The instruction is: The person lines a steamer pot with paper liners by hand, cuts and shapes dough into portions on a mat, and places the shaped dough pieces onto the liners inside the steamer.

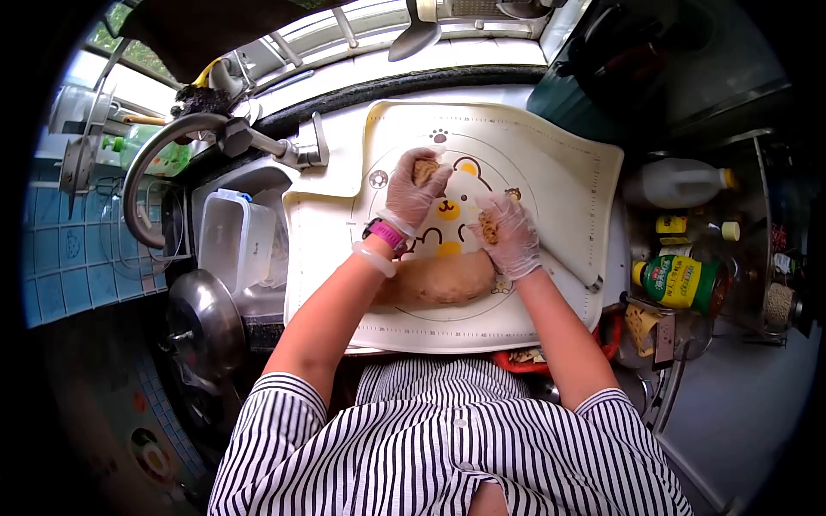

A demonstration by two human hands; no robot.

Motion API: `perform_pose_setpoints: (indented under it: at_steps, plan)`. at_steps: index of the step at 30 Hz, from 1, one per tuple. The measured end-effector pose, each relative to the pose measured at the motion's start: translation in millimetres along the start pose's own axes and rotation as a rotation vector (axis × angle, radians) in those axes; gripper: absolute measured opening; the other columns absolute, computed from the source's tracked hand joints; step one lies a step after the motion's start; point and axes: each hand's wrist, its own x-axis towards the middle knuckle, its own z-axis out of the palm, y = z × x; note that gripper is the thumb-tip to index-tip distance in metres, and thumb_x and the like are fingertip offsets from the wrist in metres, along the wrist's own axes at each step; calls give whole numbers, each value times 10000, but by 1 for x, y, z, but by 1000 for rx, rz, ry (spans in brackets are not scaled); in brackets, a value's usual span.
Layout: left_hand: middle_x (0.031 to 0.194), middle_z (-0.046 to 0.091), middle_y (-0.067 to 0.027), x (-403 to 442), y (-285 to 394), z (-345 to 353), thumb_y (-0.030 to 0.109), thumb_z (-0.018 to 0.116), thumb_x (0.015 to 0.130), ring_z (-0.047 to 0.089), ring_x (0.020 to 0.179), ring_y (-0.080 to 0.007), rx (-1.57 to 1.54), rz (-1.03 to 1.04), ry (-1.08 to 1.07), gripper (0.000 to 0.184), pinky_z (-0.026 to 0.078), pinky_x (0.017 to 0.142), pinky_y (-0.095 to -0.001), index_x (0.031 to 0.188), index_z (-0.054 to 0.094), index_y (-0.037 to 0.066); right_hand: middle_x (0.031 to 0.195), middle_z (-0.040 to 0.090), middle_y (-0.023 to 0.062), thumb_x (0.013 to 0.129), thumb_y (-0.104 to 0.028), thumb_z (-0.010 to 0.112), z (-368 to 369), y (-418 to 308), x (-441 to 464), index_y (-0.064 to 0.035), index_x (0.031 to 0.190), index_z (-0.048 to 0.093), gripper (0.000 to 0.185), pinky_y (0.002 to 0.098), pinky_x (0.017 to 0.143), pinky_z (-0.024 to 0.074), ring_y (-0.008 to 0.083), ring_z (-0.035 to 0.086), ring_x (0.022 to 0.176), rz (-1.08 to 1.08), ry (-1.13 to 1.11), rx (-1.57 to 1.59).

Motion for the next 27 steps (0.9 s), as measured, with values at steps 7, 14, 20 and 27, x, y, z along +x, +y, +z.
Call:
perform_pose_setpoints:
  at_steps: [7, 14, 20, 27]
  plan:
    - [1383, 542, -221, -2, 5, -38, 526, 887, 699, 457, 1370, -384, 1248, 269, -88, 1014, 339, 1185, -476, 1499, 441, 90, 1395, 524, 125, 685, -558, 839, -46, -10, 38, -157, 1584, 319, 1113, 531, 1192, 278, 315, 507, 1304, -94, -215, -512]
    - [1370, 536, -185, 7, 14, -40, 565, 906, 628, 526, 1278, -324, 1265, 176, -129, 1183, 428, 1097, -429, 1537, 361, 40, 948, 726, 159, 943, -113, 585, -68, -7, 67, -50, 1150, 619, 219, 440, 779, 588, 361, 727, 898, 396, -424, -789]
    - [1195, 641, -118, 9, 4, -23, 450, 915, 685, 599, 1081, -288, 1295, 348, -188, 1029, 491, 958, -429, 1524, 414, 126, 949, 756, 132, 907, -114, 627, -77, -2, 64, -73, 999, 750, 159, 454, 758, 595, 332, 743, 918, 257, -695, -1022]
    - [1178, 671, -113, 14, -4, -27, 321, 927, 702, 621, 1068, -275, 1164, 237, -156, 1067, 522, 929, -402, 1568, 337, 119, 1183, 705, 189, 904, -173, 682, -113, -65, 54, -26, 1254, 678, 380, 409, 931, 561, 343, 699, 1066, 305, -192, -512]
